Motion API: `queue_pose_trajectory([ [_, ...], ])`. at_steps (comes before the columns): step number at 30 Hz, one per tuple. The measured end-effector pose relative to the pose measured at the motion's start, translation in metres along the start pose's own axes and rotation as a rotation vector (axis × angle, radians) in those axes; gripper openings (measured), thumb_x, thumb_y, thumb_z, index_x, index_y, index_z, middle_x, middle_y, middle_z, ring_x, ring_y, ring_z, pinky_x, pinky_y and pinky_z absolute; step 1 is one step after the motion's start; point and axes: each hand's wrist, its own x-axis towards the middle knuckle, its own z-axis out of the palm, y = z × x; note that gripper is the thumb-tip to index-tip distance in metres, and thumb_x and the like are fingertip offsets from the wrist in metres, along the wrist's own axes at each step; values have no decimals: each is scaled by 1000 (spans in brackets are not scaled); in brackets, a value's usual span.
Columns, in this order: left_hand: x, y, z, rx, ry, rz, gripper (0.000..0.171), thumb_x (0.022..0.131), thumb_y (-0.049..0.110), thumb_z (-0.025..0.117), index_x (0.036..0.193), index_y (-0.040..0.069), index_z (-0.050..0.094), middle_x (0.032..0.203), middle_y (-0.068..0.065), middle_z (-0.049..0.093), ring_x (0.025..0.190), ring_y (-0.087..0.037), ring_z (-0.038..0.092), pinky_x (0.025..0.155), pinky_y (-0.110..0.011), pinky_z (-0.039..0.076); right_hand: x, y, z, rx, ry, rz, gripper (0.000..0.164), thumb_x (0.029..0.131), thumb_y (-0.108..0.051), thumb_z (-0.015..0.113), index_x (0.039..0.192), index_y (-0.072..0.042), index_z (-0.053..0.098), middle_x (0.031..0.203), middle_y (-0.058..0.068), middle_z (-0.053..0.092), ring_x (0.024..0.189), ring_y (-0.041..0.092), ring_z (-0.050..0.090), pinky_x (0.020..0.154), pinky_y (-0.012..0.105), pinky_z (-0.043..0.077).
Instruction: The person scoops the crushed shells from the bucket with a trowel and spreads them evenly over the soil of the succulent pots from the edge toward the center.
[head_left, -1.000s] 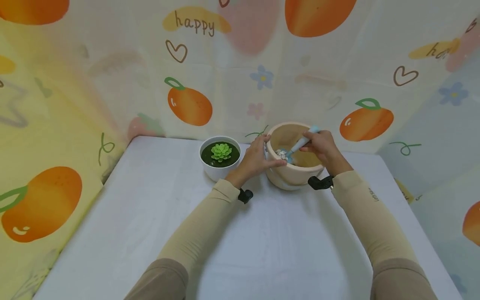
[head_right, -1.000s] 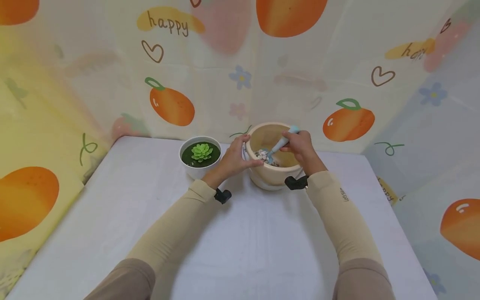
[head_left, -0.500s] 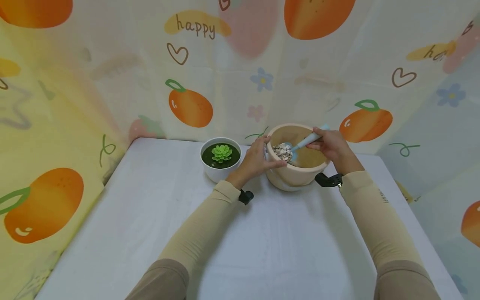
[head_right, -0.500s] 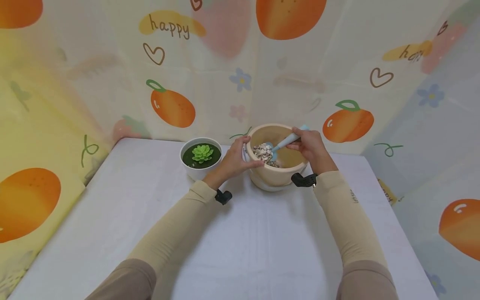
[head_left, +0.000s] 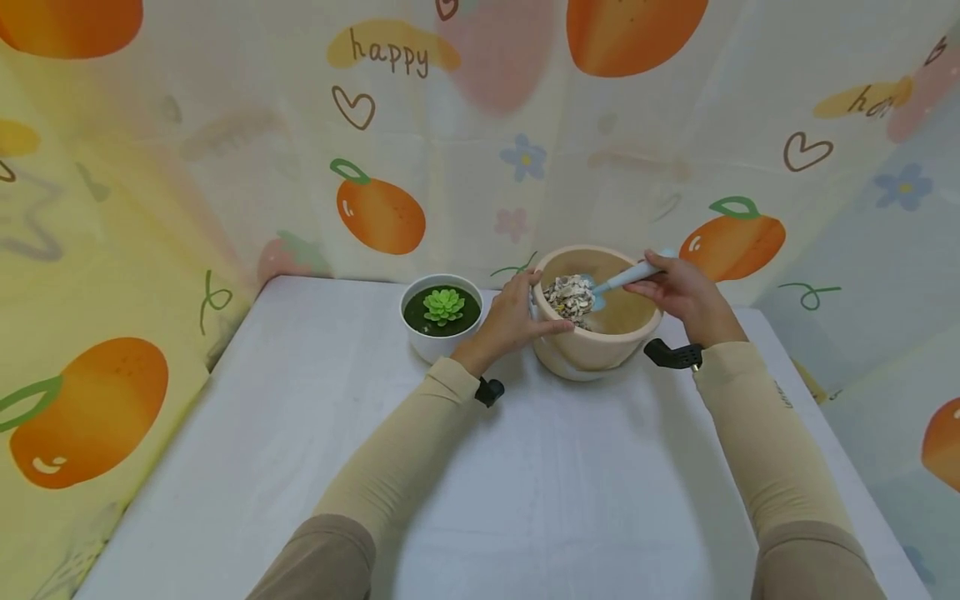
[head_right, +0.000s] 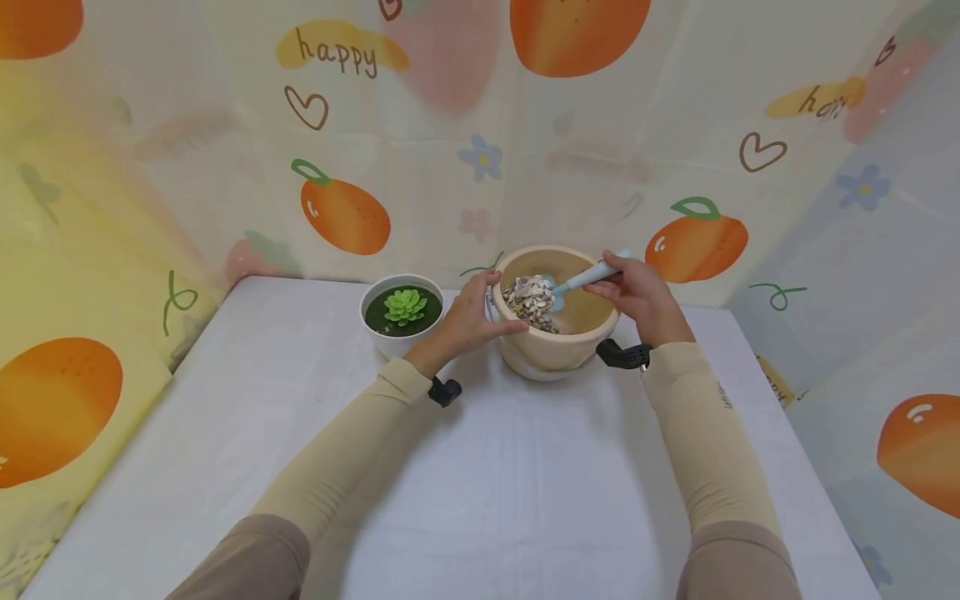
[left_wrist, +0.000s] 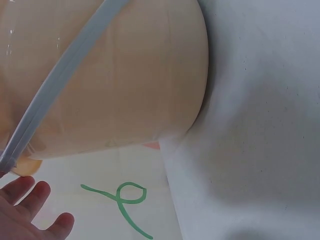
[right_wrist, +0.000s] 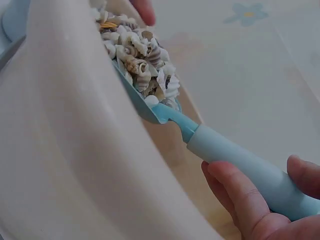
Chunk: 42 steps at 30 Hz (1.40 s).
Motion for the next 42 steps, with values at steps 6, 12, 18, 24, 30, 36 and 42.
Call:
queue_pose_trajectory([
  [6, 0, -1, -1, -5, 4, 3, 103, 72, 56, 80, 147, 2, 33, 155, -14, 34, 144, -29, 33, 116, -49, 32, -2, -5, -9, 127, -26, 5, 9, 95, -13, 58, 97, -5, 55, 87, 15, 64, 83, 30, 71, 83, 46, 55],
  [12, 1, -1, -2, -23, -1, 4, 102, 73, 55, 79, 147, 4, 32, 156, -14, 33, 145, -29, 30, 116, -52, 30, -7, -4, -11, 160, 7, -67, 8, 94, -13, 61, 98, -7, 58, 84, 19, 67, 82, 31, 72, 79, 46, 57],
  [18, 0, -1, -1, -55, -22, -11, 103, 73, 55, 79, 148, 4, 32, 158, -13, 29, 147, -29, 28, 117, -53, 28, -11, 5, -12, 106, 63, -194, 12, 93, -18, 62, 101, -9, 58, 83, 16, 70, 81, 28, 73, 84, 45, 54],
  [24, 0, 0, 0, -66, -17, -7, 102, 74, 54, 79, 148, 3, 33, 158, -14, 30, 147, -29, 28, 117, -52, 29, -11, 9, -14, 130, 81, -274, 17, 92, -20, 65, 103, -9, 59, 81, 15, 73, 85, 28, 73, 94, 43, 44],
  [30, -2, -2, -1, -45, 0, 4, 100, 73, 55, 80, 146, 3, 35, 157, -14, 32, 145, -29, 31, 116, -49, 32, -9, 13, -12, 142, 65, -345, 14, 92, -18, 64, 97, -5, 62, 79, 14, 74, 79, 26, 75, 82, 44, 50],
  [36, -4, -2, -5, -68, -1, -4, 100, 75, 53, 79, 150, 7, 32, 158, -12, 31, 147, -29, 29, 117, -49, 30, -7, 16, -11, 167, 40, -371, 12, 92, -15, 64, 95, -4, 62, 78, 15, 73, 77, 26, 75, 72, 43, 56],
  [42, -4, -6, -5, -119, 5, -24, 102, 74, 53, 80, 152, 11, 30, 158, -9, 33, 147, -28, 28, 117, -47, 30, -7, 18, -13, 177, 54, -365, 14, 90, -16, 66, 97, -4, 62, 79, 16, 74, 79, 28, 75, 69, 43, 58],
])
